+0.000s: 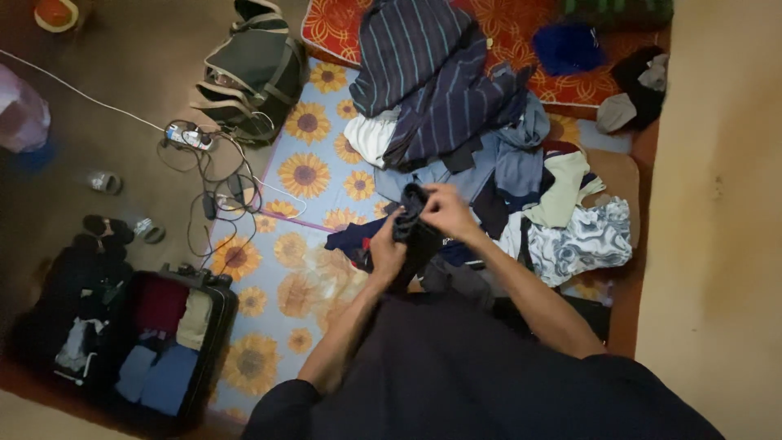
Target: Folding various items of clothing and placing them into an open suitcase.
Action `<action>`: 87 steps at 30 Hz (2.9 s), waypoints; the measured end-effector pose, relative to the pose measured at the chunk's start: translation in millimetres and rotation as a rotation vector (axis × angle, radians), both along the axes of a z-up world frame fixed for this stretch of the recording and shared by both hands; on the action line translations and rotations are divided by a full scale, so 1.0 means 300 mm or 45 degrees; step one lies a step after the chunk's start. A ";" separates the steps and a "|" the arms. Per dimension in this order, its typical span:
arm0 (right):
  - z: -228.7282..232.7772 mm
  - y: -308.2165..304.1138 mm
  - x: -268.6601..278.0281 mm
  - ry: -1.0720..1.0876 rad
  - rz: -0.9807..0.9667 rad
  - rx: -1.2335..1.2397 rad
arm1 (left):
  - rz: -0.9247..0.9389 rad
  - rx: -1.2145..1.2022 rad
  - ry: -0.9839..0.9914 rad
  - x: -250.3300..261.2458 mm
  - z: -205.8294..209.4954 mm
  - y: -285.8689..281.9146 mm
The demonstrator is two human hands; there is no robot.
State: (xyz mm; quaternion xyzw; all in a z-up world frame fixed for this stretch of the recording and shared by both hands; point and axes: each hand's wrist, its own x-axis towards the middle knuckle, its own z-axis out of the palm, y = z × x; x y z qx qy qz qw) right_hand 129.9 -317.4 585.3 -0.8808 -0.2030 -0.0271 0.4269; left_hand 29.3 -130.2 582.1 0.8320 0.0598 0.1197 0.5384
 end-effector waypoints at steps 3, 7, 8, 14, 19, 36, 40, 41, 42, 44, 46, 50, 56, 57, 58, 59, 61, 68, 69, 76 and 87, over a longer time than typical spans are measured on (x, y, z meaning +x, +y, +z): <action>-0.039 -0.103 0.057 -0.007 -0.207 0.166 | 0.105 -0.112 -0.003 0.016 0.054 0.059; 0.013 -0.055 -0.031 -0.071 -0.387 0.209 | 0.110 0.049 -0.019 0.062 -0.084 0.024; 0.043 -0.031 -0.053 -0.113 -0.342 0.224 | 0.133 0.092 -0.043 0.075 -0.088 0.022; -0.039 -0.088 0.004 0.152 -0.520 0.764 | 0.127 -0.194 -0.178 0.117 -0.022 0.068; -0.091 -0.112 0.017 0.332 -0.589 0.974 | 0.128 -0.322 -0.101 0.158 -0.169 0.081; 0.209 -0.090 -0.025 0.606 0.183 0.790 | -0.178 -0.687 0.025 0.177 0.003 0.292; 0.153 -0.121 -0.016 0.736 0.201 0.836 | -0.178 -0.869 0.027 0.187 0.093 0.276; 0.076 -0.143 -0.001 0.752 0.214 0.681 | -0.149 -0.936 -0.006 0.197 0.056 0.277; -0.001 -0.167 0.007 0.769 0.226 0.525 | -0.118 -1.004 -0.036 0.202 0.019 0.277; 0.048 -0.137 -0.030 0.767 0.178 0.545 | -0.100 -1.031 0.041 0.194 -0.077 0.287; 0.080 -0.120 -0.041 0.750 0.127 0.567 | -0.094 -1.056 0.110 0.199 -0.045 0.284; 0.113 -0.123 -0.067 0.775 0.020 0.689 | -0.067 -0.464 -0.260 0.188 0.191 0.260; 0.234 -0.059 -0.089 0.770 0.163 0.423 | -0.503 0.379 -0.289 0.275 0.444 0.206; 0.252 -0.044 -0.091 0.764 0.221 0.312 | -0.655 0.481 -0.365 0.306 0.432 0.194; 0.248 -0.037 -0.092 0.765 0.225 0.312 | -0.651 0.482 -0.363 0.336 0.377 0.200; 0.245 -0.032 -0.092 0.756 0.267 0.205 | -0.899 0.316 -0.167 0.365 0.321 0.205; 0.247 -0.027 -0.093 0.744 0.302 0.099 | -1.144 0.142 0.032 0.381 0.279 0.201; 0.090 -0.085 -0.041 0.631 0.387 0.398 | -0.772 -0.309 0.029 0.263 0.361 0.172; 0.025 -0.100 -0.026 0.624 0.438 0.413 | -0.748 -0.302 -0.110 0.248 0.395 0.172; -0.314 -0.156 -0.042 0.835 0.168 0.320 | -0.688 -0.288 -0.149 0.246 0.401 0.252; -0.098 -0.055 -0.061 1.100 0.133 1.381 | -0.464 -0.463 -0.036 0.211 0.350 0.315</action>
